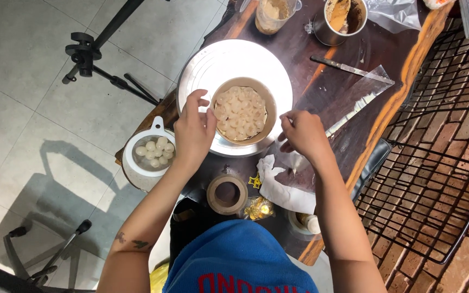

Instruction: Assembling a layered fruit dessert in a round paper container by filling a piping bag with cream and arranging longan fruit.

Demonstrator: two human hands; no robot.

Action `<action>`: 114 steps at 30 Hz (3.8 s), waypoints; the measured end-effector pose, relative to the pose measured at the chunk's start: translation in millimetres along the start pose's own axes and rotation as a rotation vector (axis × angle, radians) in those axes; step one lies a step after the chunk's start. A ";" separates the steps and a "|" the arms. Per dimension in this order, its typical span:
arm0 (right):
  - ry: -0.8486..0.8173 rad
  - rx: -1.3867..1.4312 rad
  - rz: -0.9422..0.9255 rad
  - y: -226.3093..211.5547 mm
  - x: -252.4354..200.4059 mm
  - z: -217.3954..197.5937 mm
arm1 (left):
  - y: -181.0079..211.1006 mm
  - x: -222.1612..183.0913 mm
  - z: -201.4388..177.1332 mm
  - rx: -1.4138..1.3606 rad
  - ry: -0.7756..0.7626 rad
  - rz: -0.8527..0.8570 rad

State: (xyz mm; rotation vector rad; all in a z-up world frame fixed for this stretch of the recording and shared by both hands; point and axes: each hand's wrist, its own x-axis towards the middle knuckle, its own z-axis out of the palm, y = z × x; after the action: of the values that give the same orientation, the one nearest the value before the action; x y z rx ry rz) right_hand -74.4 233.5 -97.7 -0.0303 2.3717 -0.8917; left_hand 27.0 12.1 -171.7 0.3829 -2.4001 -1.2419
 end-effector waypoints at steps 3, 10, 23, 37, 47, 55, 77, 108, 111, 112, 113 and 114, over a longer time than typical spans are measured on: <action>0.008 -0.001 -0.008 -3.9 -2.1 3.1 | -1.6 -1.7 6.8 -0.003 -0.006 0.025; 0.099 -0.109 -0.213 25.4 16.5 22.0 | 3.0 -7.8 13.6 0.037 0.002 0.139; 0.024 -0.003 -0.175 3.9 -1.1 30.1 | -3.2 -16.3 19.3 0.135 0.008 0.156; 0.230 -0.106 -0.418 37.6 8.8 49.8 | 4.0 23.0 75.5 0.184 -0.324 0.264; 0.271 -0.179 -0.474 48.4 16.0 61.4 | -35.2 51.1 127.6 0.456 -0.365 0.290; 0.349 -0.333 -0.549 44.7 15.9 56.0 | -19.2 47.3 116.9 0.491 -0.381 0.286; 0.308 -0.154 -0.432 30.7 2.5 48.1 | -22.2 38.0 124.1 0.186 -0.483 0.285; 0.122 0.096 -0.251 39.8 -26.1 36.3 | -8.9 19.2 130.9 -0.288 -0.635 -0.054; 0.068 0.195 -0.205 51.9 -33.0 40.1 | -5.7 20.4 126.9 -0.331 -0.652 -0.067; 0.047 0.242 -0.168 55.2 -35.2 41.9 | -4.2 21.1 125.1 -0.337 -0.676 -0.100; 0.047 0.242 -0.166 63.4 -35.6 47.2 | -8.1 19.8 129.2 -0.337 -0.678 -0.101; 0.034 0.236 -0.185 71.4 -36.0 52.8 | -12.2 18.8 133.1 -0.354 -0.674 -0.104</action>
State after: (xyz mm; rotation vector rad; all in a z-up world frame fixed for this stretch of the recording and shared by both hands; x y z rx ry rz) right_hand -3.4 265.5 -153.5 -0.1442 2.3064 -1.2644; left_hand -52.0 91.9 -246.5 -0.0368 -2.6107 -2.0611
